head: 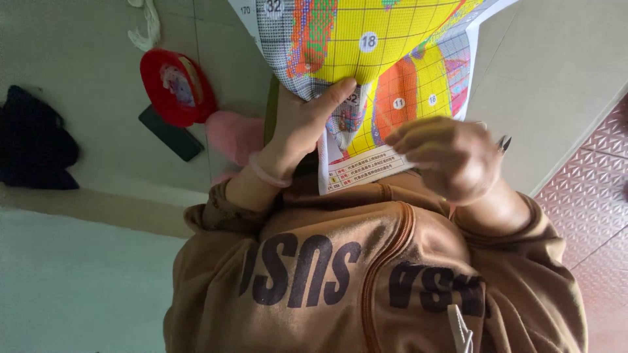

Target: A person is performing cross-stitching on a patterned canvas using a needle and thread.

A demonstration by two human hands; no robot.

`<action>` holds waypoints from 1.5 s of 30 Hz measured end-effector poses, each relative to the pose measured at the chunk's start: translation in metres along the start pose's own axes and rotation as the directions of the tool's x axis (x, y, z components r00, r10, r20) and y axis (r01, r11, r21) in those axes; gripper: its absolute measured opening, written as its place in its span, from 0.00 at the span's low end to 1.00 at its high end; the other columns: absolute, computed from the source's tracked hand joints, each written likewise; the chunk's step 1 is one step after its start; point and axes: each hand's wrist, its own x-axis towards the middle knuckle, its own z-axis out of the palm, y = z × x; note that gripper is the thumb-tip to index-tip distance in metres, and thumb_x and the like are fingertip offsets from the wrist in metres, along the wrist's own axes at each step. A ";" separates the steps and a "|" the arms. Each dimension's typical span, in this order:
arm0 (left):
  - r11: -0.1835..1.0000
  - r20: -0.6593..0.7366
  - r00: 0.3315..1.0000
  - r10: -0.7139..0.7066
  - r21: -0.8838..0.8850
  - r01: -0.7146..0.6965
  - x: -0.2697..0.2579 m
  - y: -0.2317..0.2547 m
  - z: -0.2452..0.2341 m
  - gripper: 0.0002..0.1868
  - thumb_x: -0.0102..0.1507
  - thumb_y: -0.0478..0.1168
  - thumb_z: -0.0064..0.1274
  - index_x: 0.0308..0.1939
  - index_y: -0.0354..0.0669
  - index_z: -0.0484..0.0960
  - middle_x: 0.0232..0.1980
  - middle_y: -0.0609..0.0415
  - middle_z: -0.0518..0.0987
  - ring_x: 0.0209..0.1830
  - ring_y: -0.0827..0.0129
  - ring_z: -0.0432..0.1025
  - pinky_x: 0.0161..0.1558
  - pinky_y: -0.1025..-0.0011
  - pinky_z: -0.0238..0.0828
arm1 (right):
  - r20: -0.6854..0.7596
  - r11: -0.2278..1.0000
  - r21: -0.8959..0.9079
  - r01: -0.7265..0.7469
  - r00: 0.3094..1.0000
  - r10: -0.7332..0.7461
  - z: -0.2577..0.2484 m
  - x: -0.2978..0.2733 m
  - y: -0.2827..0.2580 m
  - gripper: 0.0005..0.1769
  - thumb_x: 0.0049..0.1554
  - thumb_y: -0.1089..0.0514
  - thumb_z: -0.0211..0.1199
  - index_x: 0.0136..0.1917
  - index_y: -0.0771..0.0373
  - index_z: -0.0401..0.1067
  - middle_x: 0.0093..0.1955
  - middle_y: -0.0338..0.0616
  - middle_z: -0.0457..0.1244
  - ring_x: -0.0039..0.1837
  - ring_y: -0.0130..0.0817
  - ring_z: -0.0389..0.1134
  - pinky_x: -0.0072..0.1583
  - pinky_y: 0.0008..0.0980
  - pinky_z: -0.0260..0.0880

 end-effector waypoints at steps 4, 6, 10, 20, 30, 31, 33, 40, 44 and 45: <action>0.995 -0.014 1.000 -0.006 0.099 0.007 -0.003 0.003 -0.002 0.21 0.67 0.39 0.64 0.62 0.42 0.76 0.62 0.47 0.81 0.67 0.53 0.76 0.74 0.56 0.74 | -0.132 0.982 -0.066 0.179 0.974 -0.186 0.022 0.016 -0.016 0.08 0.66 0.64 0.52 0.48 0.73 0.65 0.44 0.54 0.65 0.47 0.53 0.75 0.48 0.42 0.84; 0.999 -0.029 0.999 -0.040 0.033 0.041 -0.004 0.009 0.000 0.25 0.66 0.39 0.66 0.64 0.40 0.74 0.64 0.45 0.80 0.68 0.53 0.75 0.74 0.57 0.73 | -0.010 0.988 -0.026 -0.153 0.988 0.152 0.024 0.000 -0.009 0.15 0.63 0.77 0.49 0.57 0.63 0.68 0.53 0.40 0.69 0.49 0.37 0.77 0.40 0.30 0.78; 0.978 0.018 1.000 0.004 0.207 -0.007 -0.005 0.026 -0.001 0.25 0.68 0.45 0.62 0.65 0.41 0.75 0.66 0.48 0.79 0.70 0.55 0.74 0.77 0.59 0.70 | -0.087 0.857 0.119 -0.502 0.854 0.513 0.024 0.034 -0.004 0.11 0.66 0.79 0.51 0.45 0.72 0.70 0.42 0.50 0.67 0.42 0.35 0.72 0.46 0.28 0.74; 0.932 -0.016 1.000 -0.014 0.361 0.019 -0.006 0.034 0.001 0.18 0.65 0.48 0.62 0.51 0.41 0.79 0.51 0.50 0.83 0.56 0.60 0.79 0.65 0.66 0.75 | -0.413 0.937 -0.132 -0.325 0.877 0.246 0.034 0.024 0.020 0.13 0.64 0.80 0.66 0.58 0.69 0.77 0.47 0.48 0.58 0.46 0.38 0.61 0.46 0.32 0.62; 0.929 0.023 0.999 0.032 0.367 -0.038 -0.008 0.040 0.004 0.23 0.67 0.46 0.61 0.61 0.38 0.75 0.62 0.47 0.79 0.68 0.54 0.75 0.76 0.60 0.68 | -0.392 0.927 -0.202 -0.316 0.893 0.219 0.036 0.029 0.013 0.13 0.63 0.81 0.68 0.58 0.71 0.79 0.46 0.46 0.57 0.43 0.36 0.59 0.44 0.33 0.59; 0.929 0.023 0.999 0.031 0.367 -0.037 -0.008 0.040 0.004 0.23 0.67 0.46 0.61 0.61 0.38 0.75 0.62 0.47 0.79 0.68 0.54 0.75 0.76 0.60 0.68 | -0.393 0.927 -0.202 -0.317 0.893 0.220 0.036 0.028 0.013 0.13 0.63 0.81 0.68 0.58 0.71 0.79 0.46 0.46 0.57 0.43 0.36 0.59 0.44 0.33 0.59; 0.908 0.042 0.999 0.021 0.418 -0.037 -0.008 0.042 0.004 0.20 0.67 0.47 0.60 0.57 0.38 0.79 0.60 0.48 0.81 0.66 0.56 0.76 0.74 0.61 0.70 | -0.393 0.926 -0.097 -0.365 0.869 0.301 0.035 0.027 0.014 0.14 0.63 0.80 0.65 0.59 0.69 0.78 0.47 0.46 0.57 0.45 0.36 0.60 0.46 0.32 0.61; 0.928 0.038 0.999 0.028 0.370 -0.041 -0.009 0.037 0.003 0.19 0.68 0.45 0.60 0.58 0.40 0.79 0.60 0.49 0.81 0.66 0.57 0.76 0.75 0.62 0.70 | -0.392 0.918 -0.120 -0.377 0.868 0.306 0.035 0.031 0.010 0.15 0.62 0.81 0.66 0.58 0.69 0.79 0.46 0.46 0.58 0.45 0.36 0.59 0.45 0.31 0.59; 0.963 0.020 0.998 0.065 0.262 -0.068 -0.004 0.032 0.004 0.21 0.66 0.38 0.64 0.61 0.36 0.77 0.59 0.44 0.81 0.62 0.55 0.76 0.71 0.57 0.71 | -0.382 0.923 -0.271 -0.275 0.910 0.159 0.031 0.036 0.010 0.11 0.61 0.80 0.66 0.55 0.74 0.80 0.43 0.49 0.56 0.39 0.39 0.59 0.41 0.35 0.60; 0.966 0.007 0.994 0.106 0.236 -0.105 -0.002 0.032 0.004 0.20 0.64 0.34 0.67 0.57 0.32 0.80 0.53 0.40 0.83 0.54 0.55 0.79 0.63 0.54 0.74 | -0.374 0.916 -0.348 -0.199 0.926 0.059 0.029 0.038 0.011 0.10 0.59 0.78 0.66 0.53 0.76 0.81 0.41 0.51 0.55 0.36 0.41 0.60 0.40 0.38 0.64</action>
